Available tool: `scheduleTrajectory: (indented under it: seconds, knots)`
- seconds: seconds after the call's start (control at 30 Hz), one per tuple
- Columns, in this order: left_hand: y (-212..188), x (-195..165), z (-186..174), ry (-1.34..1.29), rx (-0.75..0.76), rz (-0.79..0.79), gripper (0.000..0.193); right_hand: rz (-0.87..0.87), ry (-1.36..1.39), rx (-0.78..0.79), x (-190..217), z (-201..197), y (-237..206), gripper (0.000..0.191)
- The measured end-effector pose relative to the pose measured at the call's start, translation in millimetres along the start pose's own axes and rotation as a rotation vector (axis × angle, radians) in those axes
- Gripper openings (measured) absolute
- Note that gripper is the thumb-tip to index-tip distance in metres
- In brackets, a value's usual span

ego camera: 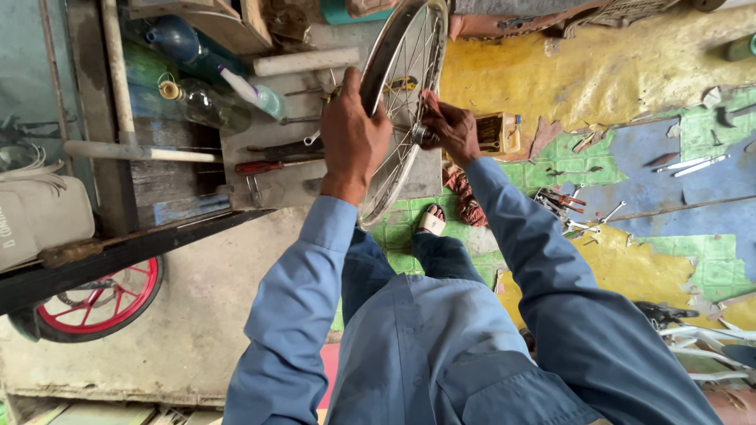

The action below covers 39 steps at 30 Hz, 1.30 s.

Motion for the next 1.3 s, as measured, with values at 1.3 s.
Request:
scheduleTrajectory:
  seconds: [1.3]
  knots:
    - [8, -5, 1, 0.112, -0.053, 0.182, 0.047, -0.652, -0.399, -0.215, 91, -45, 3, 0.020]
Point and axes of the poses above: each hand's wrist, its own y-axis towards the middle knuckle, its own z-axis out of the palm, x = y × z, the point moved 8 cm from there along y, towards the middle knuckle, and after that the axes turned 5 degrees about x, right-handed, at the moved point
